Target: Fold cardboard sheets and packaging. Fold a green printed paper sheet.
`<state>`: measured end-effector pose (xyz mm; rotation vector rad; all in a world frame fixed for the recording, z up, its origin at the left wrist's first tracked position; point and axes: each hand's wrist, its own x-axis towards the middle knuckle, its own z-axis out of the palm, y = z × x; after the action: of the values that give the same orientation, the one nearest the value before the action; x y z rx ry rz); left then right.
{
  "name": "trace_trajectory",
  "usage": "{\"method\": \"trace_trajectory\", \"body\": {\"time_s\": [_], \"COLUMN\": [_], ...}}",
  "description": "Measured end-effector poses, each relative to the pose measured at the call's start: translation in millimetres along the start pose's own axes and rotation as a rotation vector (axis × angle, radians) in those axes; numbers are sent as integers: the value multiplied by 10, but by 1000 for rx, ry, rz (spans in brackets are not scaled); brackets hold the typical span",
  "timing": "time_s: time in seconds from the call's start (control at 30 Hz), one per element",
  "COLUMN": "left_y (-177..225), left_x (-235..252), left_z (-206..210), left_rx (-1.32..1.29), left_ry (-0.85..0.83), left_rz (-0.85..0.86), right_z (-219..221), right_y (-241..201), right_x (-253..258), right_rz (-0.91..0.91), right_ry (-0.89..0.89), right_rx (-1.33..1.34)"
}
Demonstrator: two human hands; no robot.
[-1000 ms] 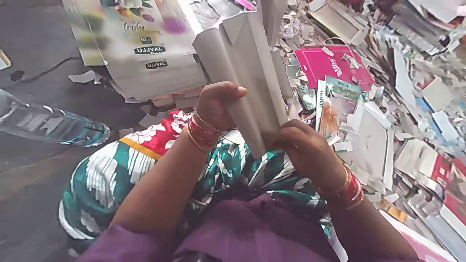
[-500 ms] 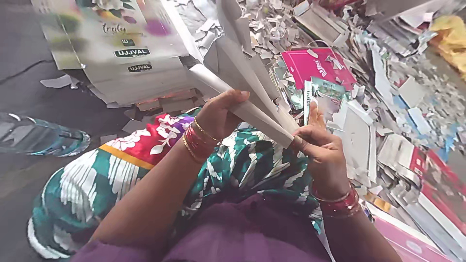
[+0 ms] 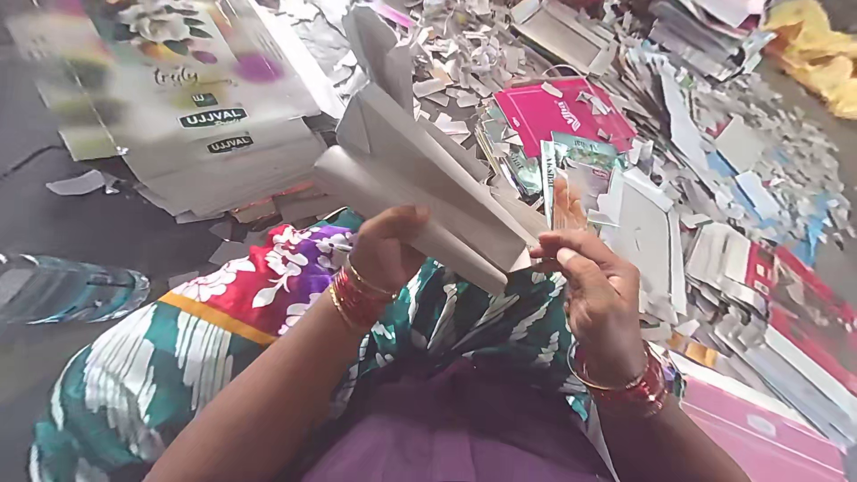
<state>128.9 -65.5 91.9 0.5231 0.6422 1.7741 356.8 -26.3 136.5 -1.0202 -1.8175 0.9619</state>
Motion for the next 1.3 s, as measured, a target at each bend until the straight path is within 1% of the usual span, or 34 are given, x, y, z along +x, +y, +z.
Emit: {"method": "trace_trajectory", "body": {"time_s": [0.1, 0.13, 0.17, 0.2, 0.27, 0.33, 0.37, 0.4, 0.43, 0.47, 0.5, 0.53, 0.57, 0.6, 0.63, 0.67, 0.7, 0.73, 0.77, 0.8, 0.83, 0.87, 0.9, 0.97, 1.03, 1.07, 1.13, 1.3], "left_y": [-106, -123, -142, -167, -254, -368, -421, -452, -450, -427, -381, -316, -250, -182, -107, -24, 69, 133, 146, 106, 19, -96, -250, -585, -803, -875, -950, -950], "left_x": [-150, -188, -222, -251, -311, -383, -420, -448, -466, -472, -467, -469, -480, -499, -526, -555, -584, -609, -588, -493, -325, -120, 82, 312, 277, 221, 229, 314], "left_z": [80, 132, 184, 220, 256, 303, 333, 363, 394, 406, 416, 427, 452, 481, 507, 548, 608, 671, 727, 764, 766, 725, 645, 480, 457, 450, 374, 368], "left_rx": [5, 3, 0, -2, -20, -15, 16, 78, 184, 316, 471, 605, 707, 762, 782, 800, 839, 932, 1078, 1275, 1459, 1598, 1675, 1704, 1717, 1702, 1676, 1674], "left_ry": [-20, -14, -4, -5, -30, -13, 25, 66, 90, 57, -36, -170, -314, -493, -677, -835, -933, -941, -869, -744, -628, -576, -578, -692, -800, -819, -813, -829], "left_rz": [-72, -82, -88, -86, -88, -113, -159, -242, -370, -518, -676, -817, -895, -896, -829, -703, -519, -261, 29, 291, 466, 509, 468, 235, -13, -102, -192, -251], "right_z": [-60, -81, -119, -160, -251, -319, -335, -347, -364, -392, -429, -472, -501, -512, -512, -507, -496, -484, -481, -487, -495, -506, -520, -551, -573, -576, -541, -480], "right_y": [45, 66, 78, 79, 60, 25, 28, 59, 111, 191, 284, 376, 444, 490, 519, 540, 564, 586, 605, 633, 671, 707, 741, 781, 829, 847, 873, 998], "right_x": [-95, -133, -174, -199, -205, -185, -171, -152, -135, -120, -102, -89, -83, -85, -90, -102, -127, -157, -181, -199, -215, -226, -228, -225, -206, -232, -264, -324], "right_rz": [0, 9, 53, 128, 307, 458, 496, 508, 500, 472, 422, 358, 292, 245, 226, 223, 203, 176, 157, 140, 114, 85, 57, 70, 77, 81, 64, -85], "right_ry": [47, 38, 6, -32, -97, -91, -66, -34, -13, -9, -18, -43, -69, -86, -102, -119, -129, -143, -166, -189, -202, -209, -214, -222, -204, -202, -191, -96], "right_rx": [-345, -436, -468, -431, -220, -31, 3, 7, -23, -99, -211, -332, -430, -496, -530, -536, -530, -521, -502, -477, -450, -422, -393, -320, -253, -235, -228, -237]}}
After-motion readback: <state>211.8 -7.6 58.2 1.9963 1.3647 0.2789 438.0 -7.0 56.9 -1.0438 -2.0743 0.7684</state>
